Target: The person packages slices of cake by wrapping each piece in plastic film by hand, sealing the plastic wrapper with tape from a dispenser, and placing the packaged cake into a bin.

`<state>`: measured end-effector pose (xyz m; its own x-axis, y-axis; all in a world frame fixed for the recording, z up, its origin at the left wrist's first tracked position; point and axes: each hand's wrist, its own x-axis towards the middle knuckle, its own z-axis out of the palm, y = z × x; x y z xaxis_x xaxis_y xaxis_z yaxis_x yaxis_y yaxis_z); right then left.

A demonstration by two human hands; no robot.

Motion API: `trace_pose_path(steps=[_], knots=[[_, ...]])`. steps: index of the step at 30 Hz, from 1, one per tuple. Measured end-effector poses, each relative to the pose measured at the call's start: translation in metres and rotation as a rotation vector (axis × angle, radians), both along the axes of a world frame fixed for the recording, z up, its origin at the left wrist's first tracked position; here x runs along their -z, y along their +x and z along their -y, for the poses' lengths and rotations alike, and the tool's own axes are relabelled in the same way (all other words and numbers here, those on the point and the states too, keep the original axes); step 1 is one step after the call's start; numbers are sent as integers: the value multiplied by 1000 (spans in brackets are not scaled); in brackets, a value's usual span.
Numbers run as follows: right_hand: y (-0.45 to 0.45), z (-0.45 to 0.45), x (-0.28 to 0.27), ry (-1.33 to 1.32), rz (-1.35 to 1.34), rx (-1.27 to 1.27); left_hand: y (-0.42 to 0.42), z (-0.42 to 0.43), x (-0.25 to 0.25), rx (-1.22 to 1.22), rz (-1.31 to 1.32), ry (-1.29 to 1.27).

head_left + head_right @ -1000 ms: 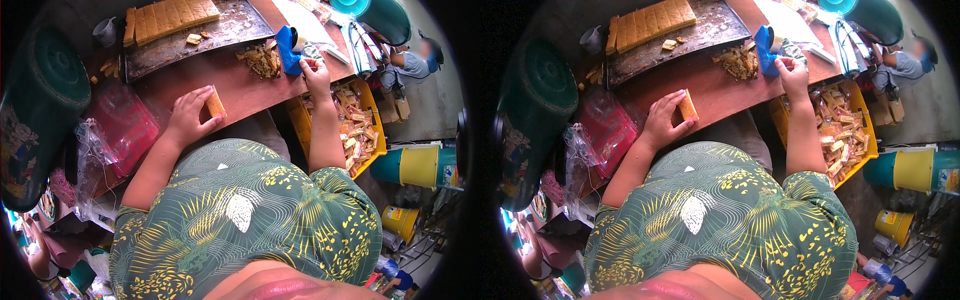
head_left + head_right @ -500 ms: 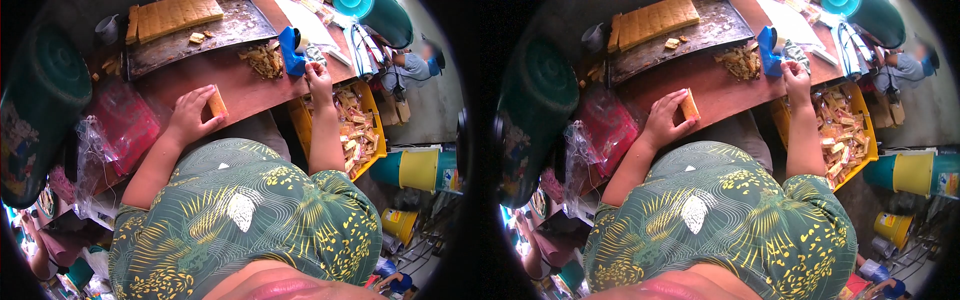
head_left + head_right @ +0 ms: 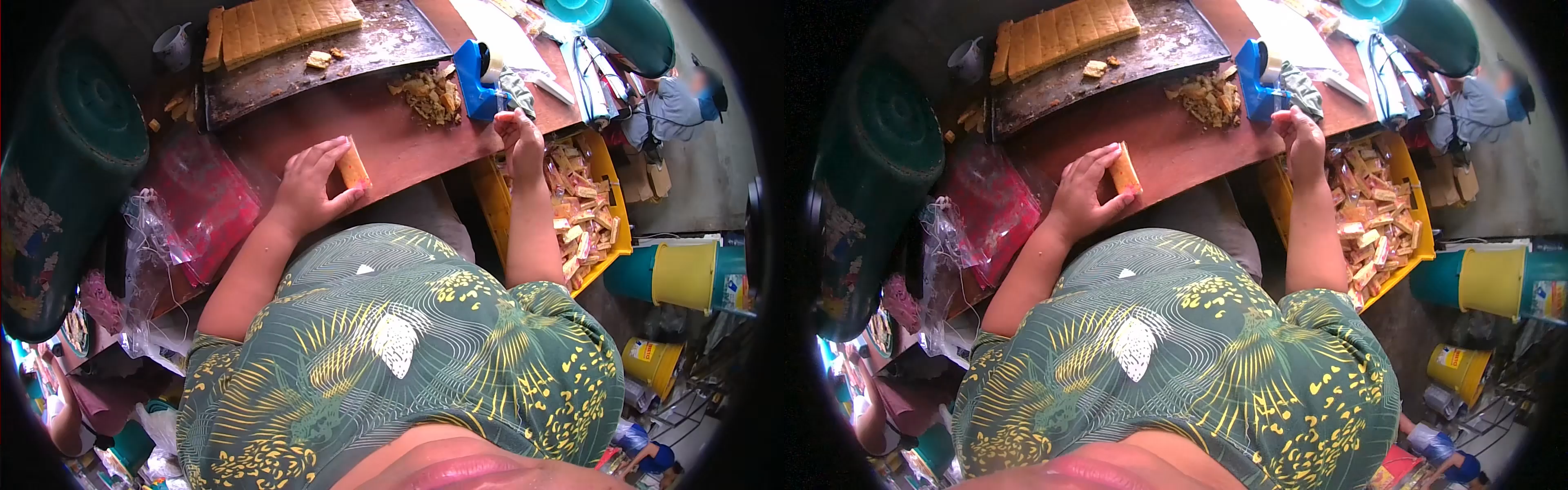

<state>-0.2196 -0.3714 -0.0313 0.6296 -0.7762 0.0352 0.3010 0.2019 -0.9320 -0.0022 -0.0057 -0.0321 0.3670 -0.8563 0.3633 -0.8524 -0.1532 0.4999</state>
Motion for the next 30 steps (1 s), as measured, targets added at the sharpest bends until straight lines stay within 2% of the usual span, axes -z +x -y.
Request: trace_pose_path(steps=[5,9,13,22,30], knots=[[7,17,14,-19,-108,80,0,0,0,1,-2,6],[17,-3,-11,-24,-233,99,0,0,1,1,4,8],[14,6,-12,-69,-352,41,1,0,2,2,13,5],[13,13,-21,-39,-374,25,1,0,-1,4,11,2],[18,4,-36,3,-271,111,1,-1,-1,9,4,9]])
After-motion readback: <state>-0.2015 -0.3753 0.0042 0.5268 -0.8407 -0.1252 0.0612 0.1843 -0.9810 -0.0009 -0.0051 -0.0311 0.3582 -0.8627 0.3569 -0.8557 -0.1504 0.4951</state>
